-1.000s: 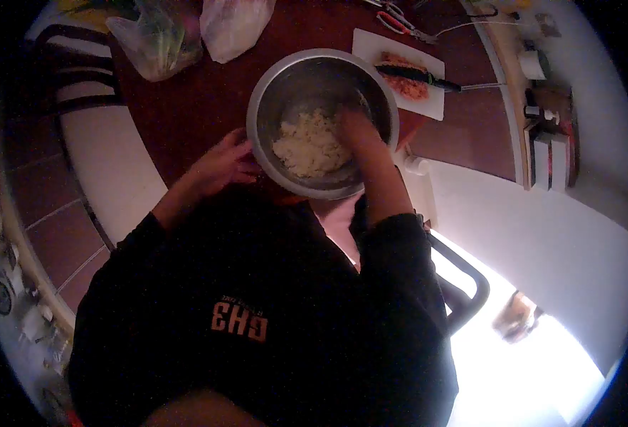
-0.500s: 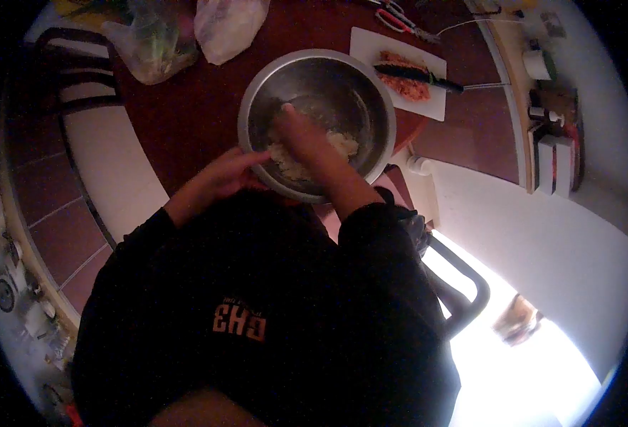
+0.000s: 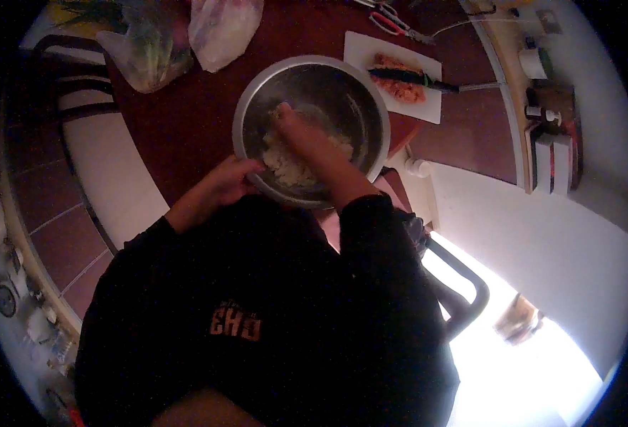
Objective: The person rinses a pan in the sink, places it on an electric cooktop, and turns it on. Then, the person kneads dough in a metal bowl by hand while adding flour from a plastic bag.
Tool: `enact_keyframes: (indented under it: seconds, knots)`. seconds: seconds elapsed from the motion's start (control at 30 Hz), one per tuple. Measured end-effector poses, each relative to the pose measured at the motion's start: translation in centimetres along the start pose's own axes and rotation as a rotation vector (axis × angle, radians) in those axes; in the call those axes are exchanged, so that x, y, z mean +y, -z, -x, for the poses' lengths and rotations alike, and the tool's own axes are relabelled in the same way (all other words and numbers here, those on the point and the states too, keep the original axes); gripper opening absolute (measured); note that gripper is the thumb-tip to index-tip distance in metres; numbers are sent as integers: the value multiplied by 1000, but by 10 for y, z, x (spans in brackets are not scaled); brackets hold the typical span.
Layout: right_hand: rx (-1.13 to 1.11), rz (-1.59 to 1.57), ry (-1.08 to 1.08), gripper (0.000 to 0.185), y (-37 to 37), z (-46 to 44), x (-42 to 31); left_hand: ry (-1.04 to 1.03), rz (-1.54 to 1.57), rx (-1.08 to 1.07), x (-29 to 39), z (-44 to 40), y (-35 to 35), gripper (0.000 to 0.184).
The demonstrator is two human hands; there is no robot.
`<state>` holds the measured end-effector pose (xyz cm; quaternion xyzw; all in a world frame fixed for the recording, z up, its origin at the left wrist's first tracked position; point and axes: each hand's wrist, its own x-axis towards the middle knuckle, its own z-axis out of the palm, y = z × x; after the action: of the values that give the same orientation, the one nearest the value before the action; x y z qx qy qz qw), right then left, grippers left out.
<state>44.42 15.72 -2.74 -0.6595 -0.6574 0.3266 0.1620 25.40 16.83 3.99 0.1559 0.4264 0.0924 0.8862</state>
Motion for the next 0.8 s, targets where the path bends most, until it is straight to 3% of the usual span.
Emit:
enact_keyframes:
  seconds: [0.07, 0.17, 0.27, 0.37, 0.47, 0.57, 0.67, 0.8]
  knots:
    - [-130, 283, 19, 37, 6, -24, 4, -23, 4, -29, -2, -2, 5, 43]
    - [-134, 426, -234, 37, 25, -28, 21, -53, 6, -37, -3, 1, 2, 42]
    - [-169, 298, -123, 36, 3, -6, 50, -50, 49, -32, -9, -5, 7, 41]
    - [-186, 322, 264, 29, -1, 0, -9, -25, 10, -3, -4, -4, 2, 39]
    - [-232, 94, 28, 29, -12, -19, -31, -40, -17, 2, -1, -3, 2, 36]
    - [-69, 549, 337, 28, 7, -40, -13, -36, -41, -1, 1, -1, -2, 36]
    - [-4, 781, 310, 28, 37, -40, 16, -72, 19, 10, 2, 5, -9, 37]
    - [101, 689, 156, 27, 48, -9, 54, -120, 86, -38, -1, 5, -12, 39]
